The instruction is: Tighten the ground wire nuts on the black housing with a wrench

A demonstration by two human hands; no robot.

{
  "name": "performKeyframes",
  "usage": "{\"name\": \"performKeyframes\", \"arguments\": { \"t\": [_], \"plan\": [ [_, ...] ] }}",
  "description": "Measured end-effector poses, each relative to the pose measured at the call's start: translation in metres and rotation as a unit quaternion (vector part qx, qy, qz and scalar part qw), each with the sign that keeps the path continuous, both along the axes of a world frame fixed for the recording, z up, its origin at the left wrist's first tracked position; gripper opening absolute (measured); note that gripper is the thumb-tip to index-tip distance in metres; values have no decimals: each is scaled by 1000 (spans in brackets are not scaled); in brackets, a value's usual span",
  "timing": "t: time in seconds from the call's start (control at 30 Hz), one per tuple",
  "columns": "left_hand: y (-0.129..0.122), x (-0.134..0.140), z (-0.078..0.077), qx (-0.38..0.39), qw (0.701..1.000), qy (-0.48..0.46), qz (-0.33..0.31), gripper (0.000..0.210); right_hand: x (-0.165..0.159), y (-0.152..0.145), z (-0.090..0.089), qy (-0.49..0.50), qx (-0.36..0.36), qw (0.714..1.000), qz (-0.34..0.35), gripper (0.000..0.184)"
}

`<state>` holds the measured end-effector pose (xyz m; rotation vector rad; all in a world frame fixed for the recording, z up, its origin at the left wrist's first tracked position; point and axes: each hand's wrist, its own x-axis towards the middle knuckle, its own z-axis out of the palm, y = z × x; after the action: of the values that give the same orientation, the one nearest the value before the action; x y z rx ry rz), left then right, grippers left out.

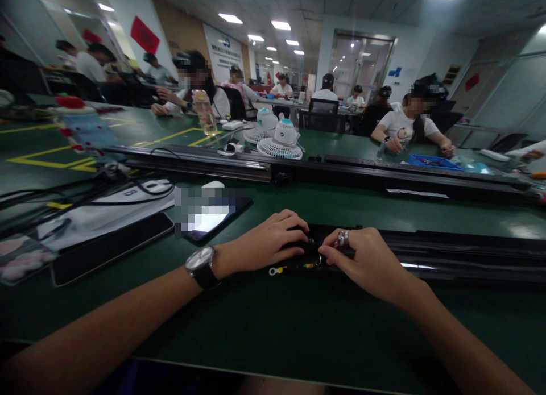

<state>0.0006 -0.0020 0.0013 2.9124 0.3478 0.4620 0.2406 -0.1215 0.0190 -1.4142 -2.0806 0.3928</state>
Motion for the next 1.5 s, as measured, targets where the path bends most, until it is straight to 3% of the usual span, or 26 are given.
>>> {"name": "performKeyframes", "arguments": {
  "t": [0.13,0.33,0.8,1.07,1.3,1.5],
  "plan": [
    [-1,0,1,-2,1000,1,-1,21,1,0,1,-29,0,999,16,19],
    [0,0,0,-2,1000,-3,-5,20,17,-3,10,-79,21,991,107,18],
    [0,1,1,-1,1000,9,-1,22,5,-1,4,12,4,1000,-18,19],
    [0,1,-1,3,1000,5,0,22,2,0,-1,-2,10,1000,10,16],
    [0,0,0,-1,1000,-3,-2,20,14,-3,5,-84,57,989,105,20],
    [1,1,-1,4,1000,-2,-5,22,13,-3,3,-38,70,996,48,18]
  ]
}}
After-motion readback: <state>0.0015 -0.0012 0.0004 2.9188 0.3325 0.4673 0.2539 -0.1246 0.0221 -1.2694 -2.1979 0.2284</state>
